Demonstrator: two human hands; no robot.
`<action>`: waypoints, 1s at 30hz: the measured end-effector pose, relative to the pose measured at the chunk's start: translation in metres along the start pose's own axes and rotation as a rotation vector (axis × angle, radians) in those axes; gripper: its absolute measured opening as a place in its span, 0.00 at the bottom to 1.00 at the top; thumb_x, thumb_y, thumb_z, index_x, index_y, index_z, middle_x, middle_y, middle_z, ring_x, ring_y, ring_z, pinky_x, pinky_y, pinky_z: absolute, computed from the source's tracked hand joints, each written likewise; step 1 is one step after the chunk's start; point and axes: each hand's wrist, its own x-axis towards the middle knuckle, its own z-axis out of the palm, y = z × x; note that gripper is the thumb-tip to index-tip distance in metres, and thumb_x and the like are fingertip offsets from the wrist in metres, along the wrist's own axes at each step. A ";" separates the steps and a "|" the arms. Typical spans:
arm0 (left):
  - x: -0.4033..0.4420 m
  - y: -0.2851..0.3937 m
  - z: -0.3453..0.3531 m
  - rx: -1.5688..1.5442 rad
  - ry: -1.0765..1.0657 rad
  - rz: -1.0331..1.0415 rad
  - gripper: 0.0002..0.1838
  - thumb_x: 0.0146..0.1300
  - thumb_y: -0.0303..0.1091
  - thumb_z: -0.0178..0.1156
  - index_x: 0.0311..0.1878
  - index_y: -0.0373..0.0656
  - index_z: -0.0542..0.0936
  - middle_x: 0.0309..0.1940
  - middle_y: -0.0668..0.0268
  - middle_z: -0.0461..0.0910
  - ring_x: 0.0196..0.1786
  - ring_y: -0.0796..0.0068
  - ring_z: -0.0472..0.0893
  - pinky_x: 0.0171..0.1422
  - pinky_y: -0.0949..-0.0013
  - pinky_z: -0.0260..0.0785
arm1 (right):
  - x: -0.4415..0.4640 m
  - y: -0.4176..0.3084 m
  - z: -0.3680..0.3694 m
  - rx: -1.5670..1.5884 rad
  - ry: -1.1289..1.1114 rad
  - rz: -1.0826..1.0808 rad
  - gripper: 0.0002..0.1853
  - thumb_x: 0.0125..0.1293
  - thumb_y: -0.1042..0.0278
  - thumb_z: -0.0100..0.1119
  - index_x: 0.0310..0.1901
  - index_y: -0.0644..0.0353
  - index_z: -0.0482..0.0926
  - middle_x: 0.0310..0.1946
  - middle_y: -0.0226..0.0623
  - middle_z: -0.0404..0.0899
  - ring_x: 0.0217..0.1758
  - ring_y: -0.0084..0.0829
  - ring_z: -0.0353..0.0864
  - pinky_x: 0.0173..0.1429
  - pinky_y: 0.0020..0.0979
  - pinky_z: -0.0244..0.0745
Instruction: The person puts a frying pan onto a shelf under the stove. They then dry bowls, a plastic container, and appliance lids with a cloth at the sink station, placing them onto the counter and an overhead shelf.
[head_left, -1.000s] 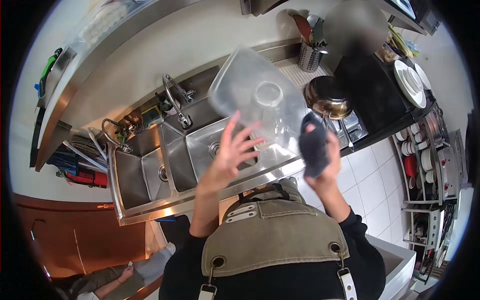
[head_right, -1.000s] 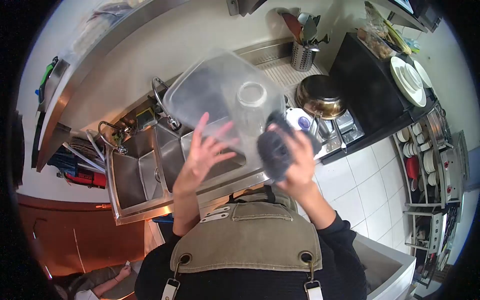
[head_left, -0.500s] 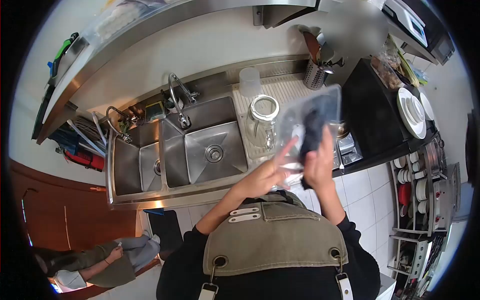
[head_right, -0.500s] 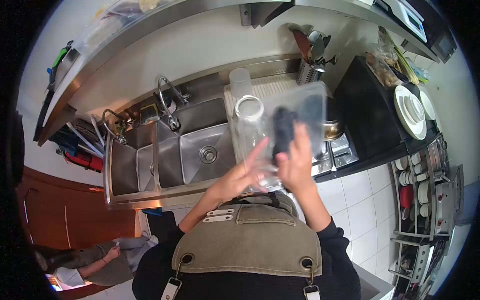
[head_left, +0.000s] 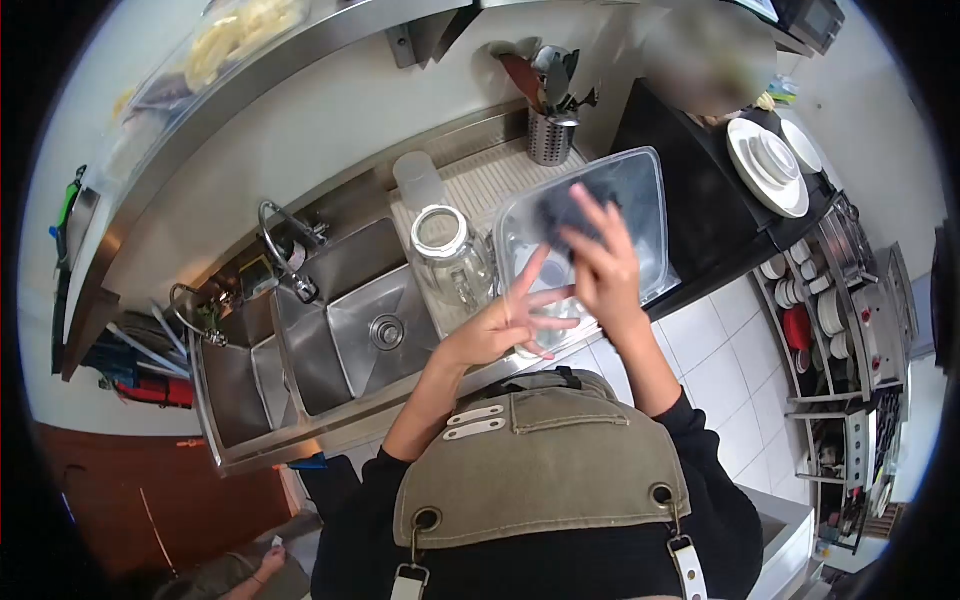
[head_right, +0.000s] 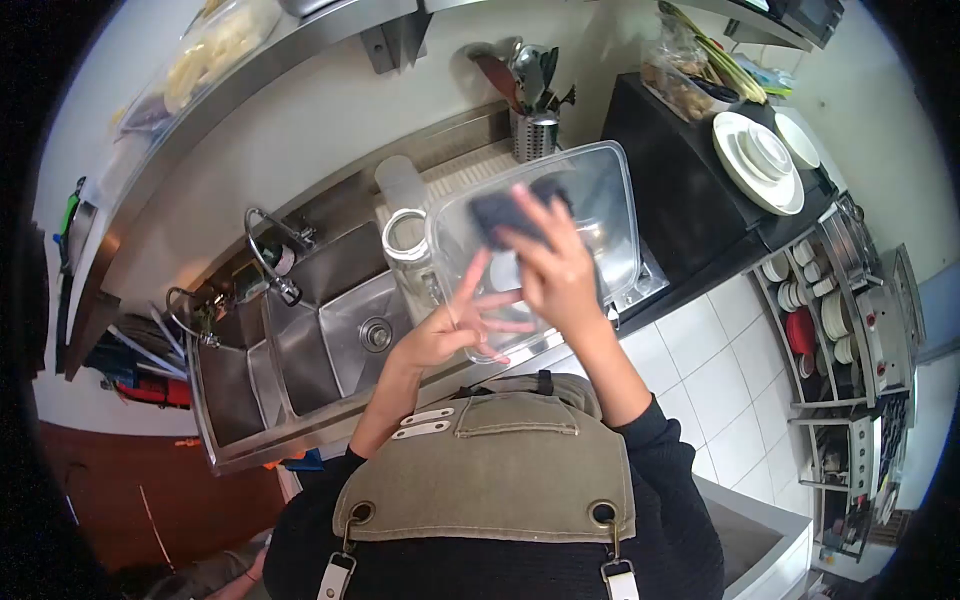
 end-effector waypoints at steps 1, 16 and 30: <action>0.002 -0.004 -0.007 0.005 -0.081 0.033 0.52 0.48 0.12 0.37 0.72 0.63 0.31 0.69 0.50 0.56 0.63 0.56 0.70 0.48 0.68 0.76 | 0.003 0.012 -0.004 -0.108 0.055 0.076 0.19 0.47 0.84 0.51 0.43 0.60 0.81 0.59 0.45 0.71 0.60 0.48 0.70 0.65 0.46 0.62; 0.029 -0.017 -0.028 0.356 0.051 -0.265 0.33 0.59 0.15 0.47 0.68 0.42 0.54 0.58 0.58 0.66 0.54 0.67 0.75 0.45 0.68 0.79 | -0.001 -0.015 0.036 0.002 0.038 -0.007 0.20 0.42 0.79 0.54 0.41 0.61 0.82 0.59 0.40 0.71 0.54 0.53 0.74 0.60 0.44 0.70; 0.005 0.001 -0.034 0.451 -0.023 0.054 0.47 0.58 0.12 0.33 0.71 0.76 0.33 0.70 0.49 0.52 0.61 0.58 0.72 0.52 0.63 0.76 | 0.021 0.094 -0.013 -0.309 0.350 0.155 0.16 0.49 0.88 0.47 0.39 0.66 0.79 0.53 0.38 0.76 0.55 0.46 0.75 0.64 0.41 0.64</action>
